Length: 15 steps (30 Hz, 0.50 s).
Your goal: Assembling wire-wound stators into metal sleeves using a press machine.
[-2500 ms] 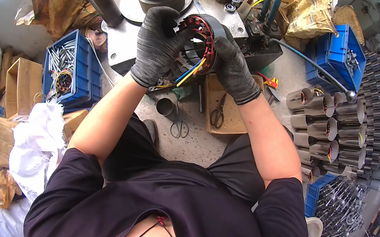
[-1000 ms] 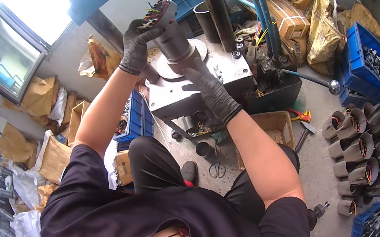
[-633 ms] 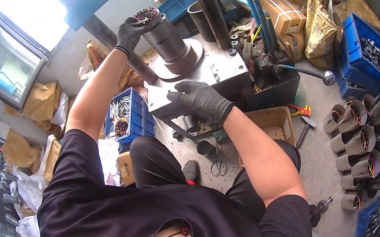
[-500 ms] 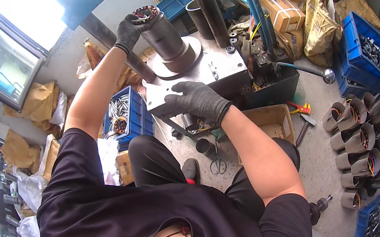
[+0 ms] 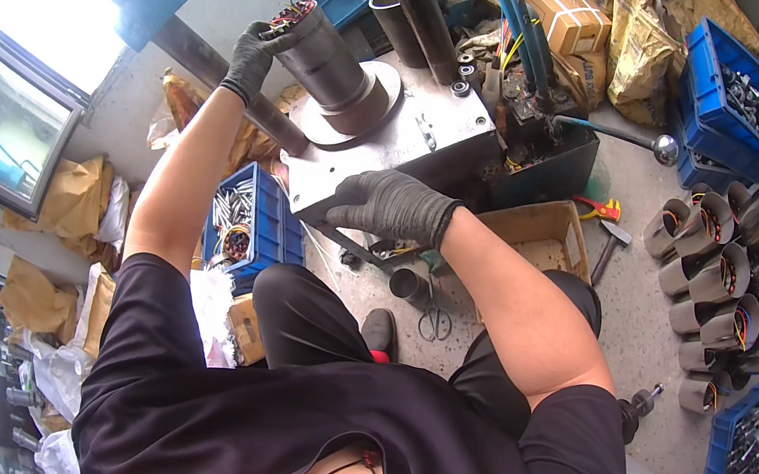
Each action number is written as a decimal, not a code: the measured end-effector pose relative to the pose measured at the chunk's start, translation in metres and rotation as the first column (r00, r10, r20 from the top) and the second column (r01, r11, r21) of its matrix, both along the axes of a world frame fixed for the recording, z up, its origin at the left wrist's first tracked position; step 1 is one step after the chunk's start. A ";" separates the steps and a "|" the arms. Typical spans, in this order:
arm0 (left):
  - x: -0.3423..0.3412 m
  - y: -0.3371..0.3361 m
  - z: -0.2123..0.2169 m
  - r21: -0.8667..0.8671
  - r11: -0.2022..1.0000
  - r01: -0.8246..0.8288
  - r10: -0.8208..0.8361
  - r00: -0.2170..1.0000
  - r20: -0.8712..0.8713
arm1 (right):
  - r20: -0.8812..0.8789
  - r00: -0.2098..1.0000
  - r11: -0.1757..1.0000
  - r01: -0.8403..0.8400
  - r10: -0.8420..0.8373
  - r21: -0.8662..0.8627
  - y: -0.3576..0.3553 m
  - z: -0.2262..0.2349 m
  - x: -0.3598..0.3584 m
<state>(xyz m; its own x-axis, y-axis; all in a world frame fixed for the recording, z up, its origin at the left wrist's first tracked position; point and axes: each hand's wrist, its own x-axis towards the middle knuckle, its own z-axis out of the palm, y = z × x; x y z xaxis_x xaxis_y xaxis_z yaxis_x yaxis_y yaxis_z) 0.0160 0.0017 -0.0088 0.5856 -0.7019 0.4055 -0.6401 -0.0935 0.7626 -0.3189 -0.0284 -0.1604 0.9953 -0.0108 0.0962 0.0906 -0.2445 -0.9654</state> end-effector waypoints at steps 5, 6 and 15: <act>-0.005 0.001 -0.002 0.026 0.999 0.022 -0.023 0.998 0.062 | 0.004 0.999 0.974 0.039 -0.039 -0.222 0.003 0.016 -0.013; -0.006 0.001 -0.003 0.021 0.999 0.044 -0.046 0.996 0.076 | 0.016 0.998 0.966 0.058 -0.055 -0.254 0.004 0.016 -0.014; -0.006 -0.008 -0.009 0.034 0.994 -0.103 0.094 0.974 0.207 | 0.014 0.999 0.910 0.044 -0.042 -0.413 0.000 0.004 -0.009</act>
<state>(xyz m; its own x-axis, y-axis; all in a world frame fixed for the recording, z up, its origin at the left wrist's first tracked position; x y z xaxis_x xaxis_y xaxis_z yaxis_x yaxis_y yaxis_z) 0.0103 -0.0059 -0.0175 0.5606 -0.6646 0.4940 -0.7680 -0.1943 0.6102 -0.3280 -0.0280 -0.1561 0.9943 -0.0119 0.1060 0.0753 -0.6254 -0.7767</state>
